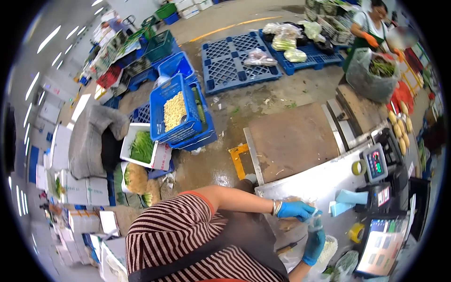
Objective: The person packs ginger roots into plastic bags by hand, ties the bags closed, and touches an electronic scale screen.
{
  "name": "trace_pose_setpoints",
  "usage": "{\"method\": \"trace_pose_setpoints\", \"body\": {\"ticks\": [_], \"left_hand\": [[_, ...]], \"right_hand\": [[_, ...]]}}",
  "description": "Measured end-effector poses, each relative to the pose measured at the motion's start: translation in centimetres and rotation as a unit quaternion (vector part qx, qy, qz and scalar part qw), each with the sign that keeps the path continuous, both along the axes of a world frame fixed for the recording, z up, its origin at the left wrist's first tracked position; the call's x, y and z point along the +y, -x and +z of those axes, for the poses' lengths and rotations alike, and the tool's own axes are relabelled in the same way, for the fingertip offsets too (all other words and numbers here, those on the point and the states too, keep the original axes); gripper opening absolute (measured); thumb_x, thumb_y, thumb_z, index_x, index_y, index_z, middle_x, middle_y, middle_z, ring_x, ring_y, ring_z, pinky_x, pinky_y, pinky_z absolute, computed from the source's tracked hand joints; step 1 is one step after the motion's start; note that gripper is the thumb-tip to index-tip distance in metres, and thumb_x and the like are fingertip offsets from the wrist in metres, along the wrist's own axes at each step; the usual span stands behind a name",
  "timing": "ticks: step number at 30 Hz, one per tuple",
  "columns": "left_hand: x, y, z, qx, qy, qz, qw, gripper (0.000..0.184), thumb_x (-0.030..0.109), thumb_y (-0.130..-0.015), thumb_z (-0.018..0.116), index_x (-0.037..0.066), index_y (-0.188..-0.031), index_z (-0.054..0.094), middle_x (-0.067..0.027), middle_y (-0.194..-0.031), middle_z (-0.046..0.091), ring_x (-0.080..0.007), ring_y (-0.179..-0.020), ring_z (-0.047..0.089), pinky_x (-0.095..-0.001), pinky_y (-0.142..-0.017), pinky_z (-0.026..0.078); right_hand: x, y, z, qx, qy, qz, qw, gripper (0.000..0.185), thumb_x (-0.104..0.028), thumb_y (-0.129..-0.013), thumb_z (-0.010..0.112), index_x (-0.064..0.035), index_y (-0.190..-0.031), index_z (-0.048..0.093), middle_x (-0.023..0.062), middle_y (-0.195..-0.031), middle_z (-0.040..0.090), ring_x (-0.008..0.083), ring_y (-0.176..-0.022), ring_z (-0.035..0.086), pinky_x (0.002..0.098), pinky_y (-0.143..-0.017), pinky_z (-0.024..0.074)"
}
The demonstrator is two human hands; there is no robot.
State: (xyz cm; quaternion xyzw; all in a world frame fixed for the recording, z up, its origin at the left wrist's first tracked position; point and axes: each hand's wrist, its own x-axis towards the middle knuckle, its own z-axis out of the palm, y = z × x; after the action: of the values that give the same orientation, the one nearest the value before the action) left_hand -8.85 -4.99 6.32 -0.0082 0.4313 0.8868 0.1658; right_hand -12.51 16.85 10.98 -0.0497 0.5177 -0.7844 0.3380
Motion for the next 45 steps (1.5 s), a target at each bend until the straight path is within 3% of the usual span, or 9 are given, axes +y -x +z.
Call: {"method": "trace_pose_setpoints", "body": {"ticks": [2,4,8,9,11,19,27,38,45], "left_hand": [[2.0,-0.1,-0.5,0.179,0.277,0.034,0.944,0.057,0.008,-0.087,0.056,0.010,-0.143,0.047,-0.0116,-0.095,0.063,-0.0177,-0.079,0.058,-0.0306,-0.074,0.048],[0.9,0.4,3.2,0.128,0.351,-0.114,0.921,0.065,0.007,-0.086,0.055,0.012,-0.148,0.036,-0.0165,-0.119,0.062,-0.0203,-0.101,0.060,-0.0311,-0.092,0.046],[3.6,1.3,-1.9,0.145,0.129,-0.148,0.970,0.039,0.013,-0.094,0.057,0.002,-0.131,0.054,-0.0047,-0.111,0.063,-0.0130,-0.103,0.057,-0.0314,-0.094,0.047],[2.7,0.9,1.5,0.133,0.109,-0.166,0.971,0.013,0.012,-0.093,0.053,0.005,-0.100,0.061,-0.0034,-0.093,0.059,-0.0129,-0.088,0.054,-0.0292,-0.085,0.047],[3.1,0.9,-1.0,0.100,0.170,-0.161,0.967,0.025,0.016,-0.093,0.058,0.002,-0.113,0.062,-0.0036,-0.103,0.062,-0.0114,-0.095,0.056,-0.0296,-0.087,0.049],[2.7,2.4,5.4,0.328,0.446,-0.340,0.761,0.043,0.034,-0.081,0.075,0.000,-0.064,0.056,-0.0159,-0.066,0.054,-0.0253,-0.057,0.050,-0.0387,-0.056,0.041],[2.8,10.3,4.8,0.263,0.498,-0.100,0.820,0.027,0.030,-0.086,0.072,0.004,-0.086,0.066,-0.0105,-0.080,0.062,-0.0218,-0.068,0.058,-0.0329,-0.066,0.048],[8.1,32.0,-0.7,-0.064,0.374,-0.160,0.912,0.065,0.033,-0.087,0.069,-0.002,-0.137,0.047,-0.0123,-0.132,0.056,-0.0230,-0.124,0.049,-0.0346,-0.104,0.037],[10.9,37.1,-5.8,-0.138,0.249,-0.236,0.929,0.034,0.021,-0.088,0.068,0.004,-0.117,0.061,-0.0035,-0.107,0.064,-0.0153,-0.094,0.060,-0.0296,-0.085,0.048]], "right_hand": [[-0.5,-0.7,0.4,0.010,-0.056,0.004,0.998,0.066,-0.016,-0.091,0.055,0.0001,-0.150,0.030,0.0112,-0.152,0.034,0.0175,-0.128,0.044,0.0334,-0.099,0.0413],[-1.6,-1.7,0.2,-0.015,-0.047,-0.070,0.996,0.055,-0.017,-0.092,0.058,-0.0008,-0.143,0.044,0.0101,-0.141,0.048,0.0173,-0.121,0.050,0.0324,-0.097,0.0427],[-1.3,-3.5,1.4,0.083,-0.244,-0.064,0.964,0.028,-0.015,-0.086,0.069,-0.0014,-0.110,0.062,0.0021,-0.099,0.063,0.0131,-0.091,0.058,0.0293,-0.082,0.0494],[0.0,-3.5,-0.8,0.157,-0.290,-0.065,0.942,0.023,-0.018,-0.086,0.070,-0.0026,-0.101,0.063,0.0025,-0.094,0.063,0.0120,-0.084,0.056,0.0295,-0.075,0.0485],[0.2,-3.6,-2.8,0.245,-0.416,-0.161,0.861,0.013,-0.011,-0.082,0.064,-0.0029,-0.091,0.060,0.0061,-0.079,0.057,0.0148,-0.072,0.051,0.0307,-0.069,0.0454],[-1.6,1.1,-10.0,0.128,-0.523,-0.288,0.792,0.017,-0.029,-0.079,0.066,-0.0132,-0.085,0.066,0.0185,-0.082,0.066,0.0388,-0.077,0.064,0.0437,-0.071,0.0510],[6.1,2.3,-6.0,0.085,-0.292,-0.029,0.952,0.039,-0.025,-0.082,0.069,-0.0078,-0.117,0.065,0.0073,-0.094,0.069,0.0145,-0.080,0.062,0.0311,-0.077,0.0521],[10.8,20.3,-4.1,0.269,-0.486,-0.208,0.805,0.030,-0.023,-0.086,0.060,-0.0129,-0.113,0.068,0.0109,-0.102,0.068,0.0280,-0.093,0.066,0.0347,-0.086,0.0509],[7.7,27.7,-5.8,0.348,-0.577,-0.223,0.705,0.021,-0.023,-0.089,0.056,-0.0130,-0.102,0.070,0.0112,-0.098,0.064,0.0297,-0.095,0.063,0.0408,-0.084,0.0500]]}}
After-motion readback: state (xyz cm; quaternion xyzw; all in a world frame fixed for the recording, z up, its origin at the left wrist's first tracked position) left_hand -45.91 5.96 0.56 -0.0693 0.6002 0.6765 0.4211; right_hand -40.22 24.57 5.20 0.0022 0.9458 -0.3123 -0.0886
